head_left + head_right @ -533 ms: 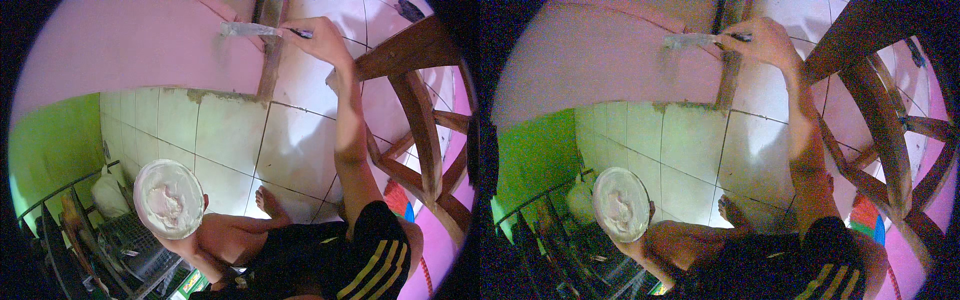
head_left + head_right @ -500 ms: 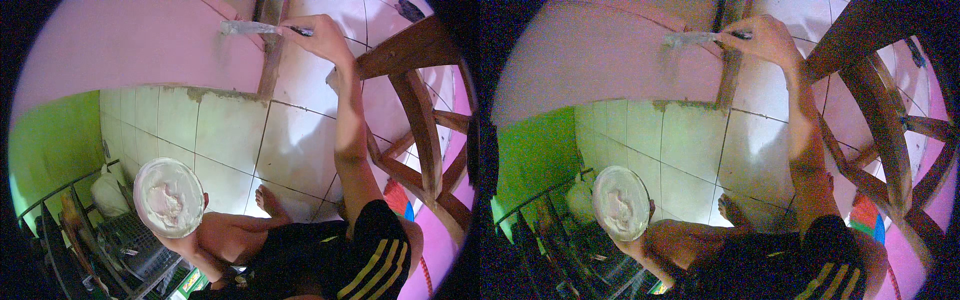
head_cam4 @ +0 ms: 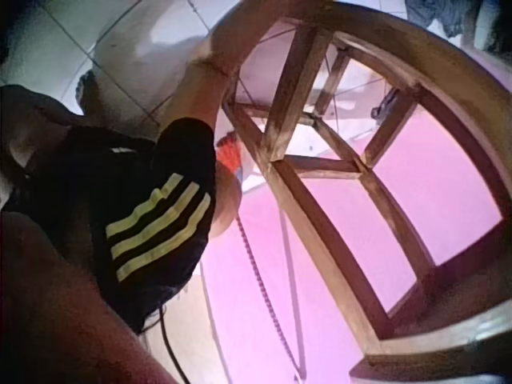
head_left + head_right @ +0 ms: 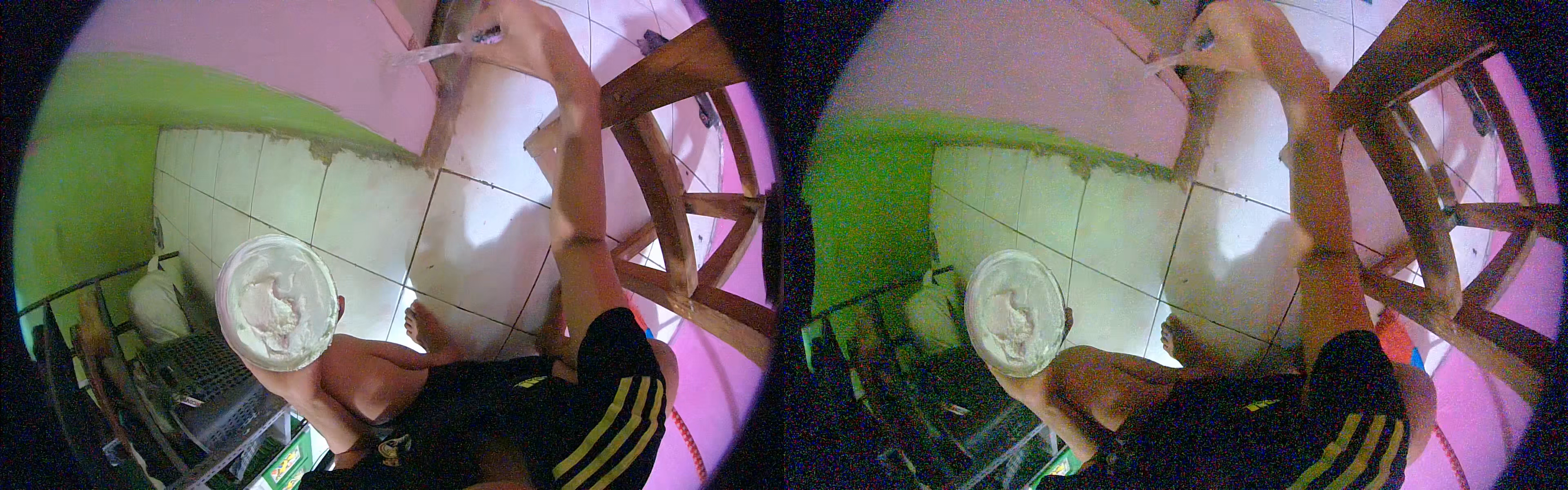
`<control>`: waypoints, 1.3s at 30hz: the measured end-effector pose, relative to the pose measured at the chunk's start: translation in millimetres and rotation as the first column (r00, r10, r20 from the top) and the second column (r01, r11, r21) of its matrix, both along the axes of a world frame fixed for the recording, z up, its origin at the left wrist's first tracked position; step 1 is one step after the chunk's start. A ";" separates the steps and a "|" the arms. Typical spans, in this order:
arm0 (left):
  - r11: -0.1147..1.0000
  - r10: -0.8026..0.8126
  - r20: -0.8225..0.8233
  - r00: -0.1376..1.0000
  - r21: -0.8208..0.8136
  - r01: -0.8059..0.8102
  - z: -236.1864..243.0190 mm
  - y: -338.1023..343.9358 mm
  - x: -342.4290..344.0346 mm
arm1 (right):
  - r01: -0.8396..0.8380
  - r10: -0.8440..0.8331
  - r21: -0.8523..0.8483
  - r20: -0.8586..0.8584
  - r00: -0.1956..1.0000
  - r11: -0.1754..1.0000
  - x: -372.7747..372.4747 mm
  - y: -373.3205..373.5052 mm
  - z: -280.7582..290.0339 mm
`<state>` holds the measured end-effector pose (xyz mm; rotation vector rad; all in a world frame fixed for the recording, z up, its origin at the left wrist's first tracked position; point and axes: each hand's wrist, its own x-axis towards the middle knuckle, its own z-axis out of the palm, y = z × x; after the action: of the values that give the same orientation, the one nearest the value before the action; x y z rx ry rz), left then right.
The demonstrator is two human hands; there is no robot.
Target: The person applies white plaster to various parts of a wall and doorway trim using a putty knife and a bowl of plaster.
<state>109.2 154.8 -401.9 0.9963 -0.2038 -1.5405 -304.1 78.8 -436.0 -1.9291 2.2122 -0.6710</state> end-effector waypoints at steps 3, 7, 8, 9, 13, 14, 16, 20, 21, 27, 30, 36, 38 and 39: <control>1.000 0.005 -0.034 0.999 0.024 -0.005 2.3 -0.9 -0.4 | -0.052 0.036 -0.157 -0.103 0.994 0.986 -4.4 -3.8 -51.0; 0.999 0.012 -0.095 0.995 0.052 -0.007 8.1 -2.4 -2.8 | 0.017 -0.017 -0.074 0.003 1.000 0.997 7.4 10.3 -50.4; 0.999 0.018 -0.147 0.989 0.050 -0.010 7.4 -2.1 -2.3 | 0.023 -0.022 -0.066 0.009 1.000 0.998 7.0 14.7 -54.1; 0.999 0.044 -0.316 0.948 0.018 -0.041 5.7 -0.7 1.9 | 0.032 -0.031 -0.057 0.015 0.999 0.998 6.1 19.7 -57.2; 0.997 0.059 -0.540 0.840 -0.005 -0.073 3.8 0.3 5.4 | 0.069 -0.065 -0.047 0.081 0.995 0.997 8.3 35.2 -64.0; 0.998 0.056 -0.498 0.866 -0.003 -0.066 3.7 -0.3 4.0 | 0.080 -0.073 -0.050 0.125 0.990 0.996 9.2 36.5 -66.4; 0.999 0.034 -0.382 0.924 -0.002 -0.038 4.6 -1.7 -0.8 | 0.093 -0.075 -0.080 0.198 0.977 0.992 8.5 36.0 -74.0; 1.000 0.002 -0.257 0.966 0.004 -0.001 7.7 -0.9 -6.7 | 0.185 -0.088 -0.191 0.426 0.901 0.964 7.8 25.7 -115.2; 1.000 -0.004 -0.236 0.972 0.002 0.004 6.9 -1.4 -7.6 | 0.230 -0.093 -0.217 0.504 0.859 0.949 12.1 24.3 -121.2; 0.998 -0.045 -0.237 0.971 -0.046 0.035 5.2 3.3 -4.2 | 0.239 -0.115 -0.129 0.605 0.788 0.962 33.1 27.2 -146.4; 0.998 0.051 -0.490 0.870 -0.012 -0.065 3.4 -0.6 2.3 | 0.184 -0.034 -0.234 0.528 0.848 0.955 28.4 25.0 -147.9; 0.999 0.041 -0.337 0.941 0.042 -0.029 11.6 0.0 -7.8 | 0.225 -0.153 -0.093 0.489 0.859 0.970 26.0 22.8 -136.8; 0.999 0.028 -0.301 0.953 0.038 -0.017 11.6 0.7 -8.8 | 0.231 -0.174 -0.059 0.486 0.856 0.971 27.2 22.6 -131.8; 0.999 0.018 -0.292 0.956 0.038 -0.008 10.2 -0.3 -10.1 | 0.237 -0.189 -0.039 0.483 0.855 0.971 27.2 23.3 -129.7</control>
<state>99.2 154.4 -391.7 0.7828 0.0394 -1.6630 -276.9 102.1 -565.7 -1.3581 2.1093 -1.1644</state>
